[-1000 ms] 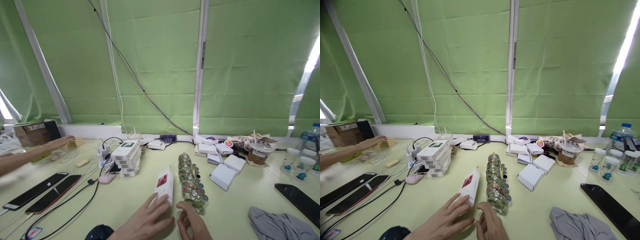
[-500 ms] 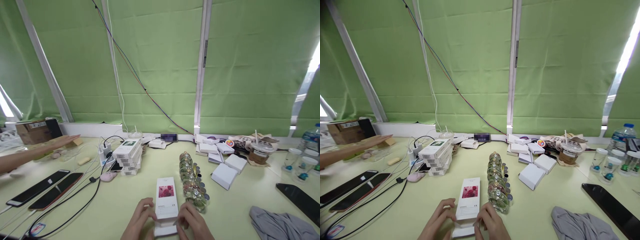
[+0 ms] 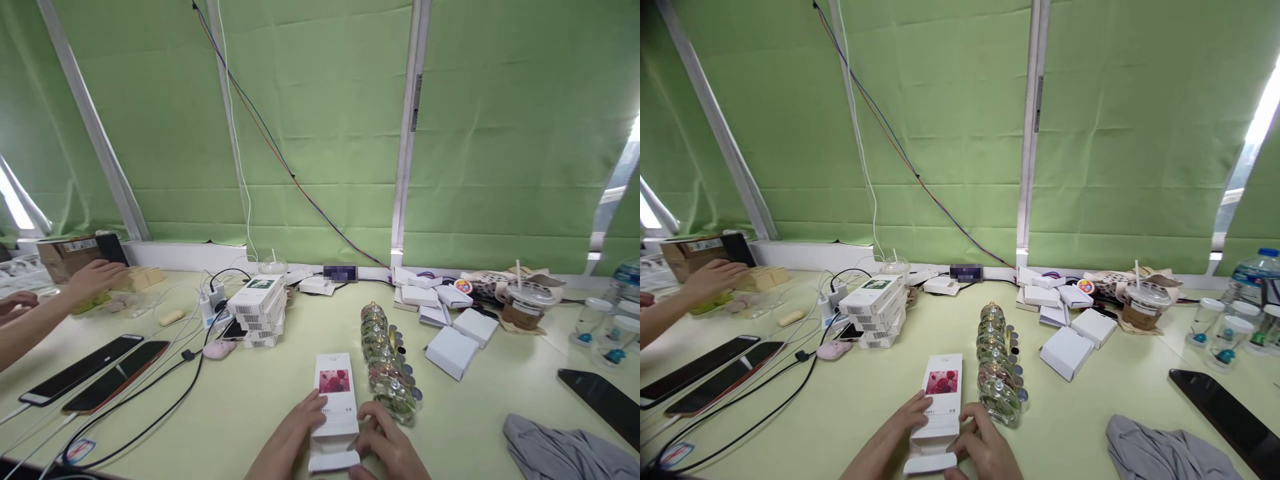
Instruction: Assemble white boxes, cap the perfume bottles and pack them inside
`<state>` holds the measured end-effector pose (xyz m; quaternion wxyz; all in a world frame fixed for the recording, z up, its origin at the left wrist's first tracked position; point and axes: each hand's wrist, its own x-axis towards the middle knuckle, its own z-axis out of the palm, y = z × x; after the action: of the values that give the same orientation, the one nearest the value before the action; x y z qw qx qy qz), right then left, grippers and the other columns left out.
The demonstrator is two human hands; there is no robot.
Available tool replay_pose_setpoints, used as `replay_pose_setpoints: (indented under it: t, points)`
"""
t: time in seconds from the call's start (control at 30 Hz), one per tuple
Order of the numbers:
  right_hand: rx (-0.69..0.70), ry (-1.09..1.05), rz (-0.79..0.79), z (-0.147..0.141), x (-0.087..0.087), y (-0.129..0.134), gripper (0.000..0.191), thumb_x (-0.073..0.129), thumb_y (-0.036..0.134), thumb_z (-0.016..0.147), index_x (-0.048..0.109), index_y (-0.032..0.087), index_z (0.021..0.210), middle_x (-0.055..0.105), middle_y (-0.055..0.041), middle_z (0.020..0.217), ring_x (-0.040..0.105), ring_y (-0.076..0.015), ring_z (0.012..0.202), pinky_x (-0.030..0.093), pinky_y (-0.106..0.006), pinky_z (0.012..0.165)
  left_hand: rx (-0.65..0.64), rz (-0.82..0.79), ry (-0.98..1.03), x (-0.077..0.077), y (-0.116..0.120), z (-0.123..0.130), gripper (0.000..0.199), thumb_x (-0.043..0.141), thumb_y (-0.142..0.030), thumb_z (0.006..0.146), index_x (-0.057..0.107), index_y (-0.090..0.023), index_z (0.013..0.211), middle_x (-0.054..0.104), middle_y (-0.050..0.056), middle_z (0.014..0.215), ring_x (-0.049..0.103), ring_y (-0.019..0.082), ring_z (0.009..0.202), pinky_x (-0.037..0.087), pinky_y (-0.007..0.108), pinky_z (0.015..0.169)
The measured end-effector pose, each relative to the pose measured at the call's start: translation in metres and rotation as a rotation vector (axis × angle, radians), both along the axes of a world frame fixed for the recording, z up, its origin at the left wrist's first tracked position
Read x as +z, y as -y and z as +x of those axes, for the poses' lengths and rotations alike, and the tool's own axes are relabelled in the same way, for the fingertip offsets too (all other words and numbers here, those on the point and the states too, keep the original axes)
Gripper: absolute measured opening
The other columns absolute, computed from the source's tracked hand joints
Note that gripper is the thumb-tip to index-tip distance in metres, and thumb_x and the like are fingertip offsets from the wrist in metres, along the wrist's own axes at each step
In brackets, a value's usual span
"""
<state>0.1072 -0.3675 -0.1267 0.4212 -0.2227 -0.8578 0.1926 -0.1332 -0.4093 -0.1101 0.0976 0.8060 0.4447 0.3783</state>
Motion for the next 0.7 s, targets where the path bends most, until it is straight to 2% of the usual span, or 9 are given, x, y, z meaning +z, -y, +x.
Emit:
replay_pose_setpoints:
  t: [0.07, 0.13, 0.47, 0.7]
  points:
    - [-0.021, 0.010, 0.012, 0.000, -0.002, 0.000, 0.031, 0.070, 0.003, 0.067, 0.056, 0.021, 0.087, 0.051, -0.0078, 0.115, 0.061, -0.0145, 0.076, 0.054, -0.023, 0.071, -0.020, 0.004, -0.055, -0.002, -0.001, -0.004, 0.064, 0.069, -0.046, 0.077, 0.044, -0.029, 0.134, 0.053, 0.012, 0.139, 0.043, 0.030, 0.134, 0.043, 0.045, 0.105]
    - [-0.047, 0.010, 0.014, -0.001, -0.005, -0.001, 0.029, 0.069, 0.004, 0.068, 0.056, 0.021, 0.086, 0.052, -0.0082, 0.115, 0.062, -0.0143, 0.075, 0.054, -0.023, 0.070, -0.033, -0.002, -0.110, -0.003, -0.001, -0.008, 0.066, 0.070, -0.039, 0.078, 0.041, -0.031, 0.137, 0.051, 0.011, 0.142, 0.044, 0.029, 0.133, 0.044, 0.043, 0.105]
    - [-0.106, -0.161, 0.013, -0.011, -0.021, -0.003, 0.016, 0.060, 0.010, 0.072, 0.052, 0.021, 0.081, 0.056, -0.0081, 0.108, 0.058, -0.0115, 0.064, 0.045, -0.018, 0.046, -0.033, -0.054, -0.032, 0.010, 0.002, -0.005, 0.052, 0.071, -0.031, 0.079, 0.051, -0.033, 0.127, 0.057, 0.009, 0.135, 0.049, 0.026, 0.130, 0.047, 0.039, 0.103]
    - [-0.127, -0.157, 0.011, -0.013, -0.023, -0.005, 0.009, 0.060, 0.016, 0.077, 0.052, 0.020, 0.075, 0.058, -0.0091, 0.106, 0.056, -0.0102, 0.060, 0.044, -0.018, 0.043, 0.018, -0.052, -0.036, 0.019, 0.005, 0.002, 0.042, 0.069, -0.028, 0.081, 0.057, -0.031, 0.121, 0.062, 0.008, 0.130, 0.056, 0.024, 0.123, 0.050, 0.034, 0.099]
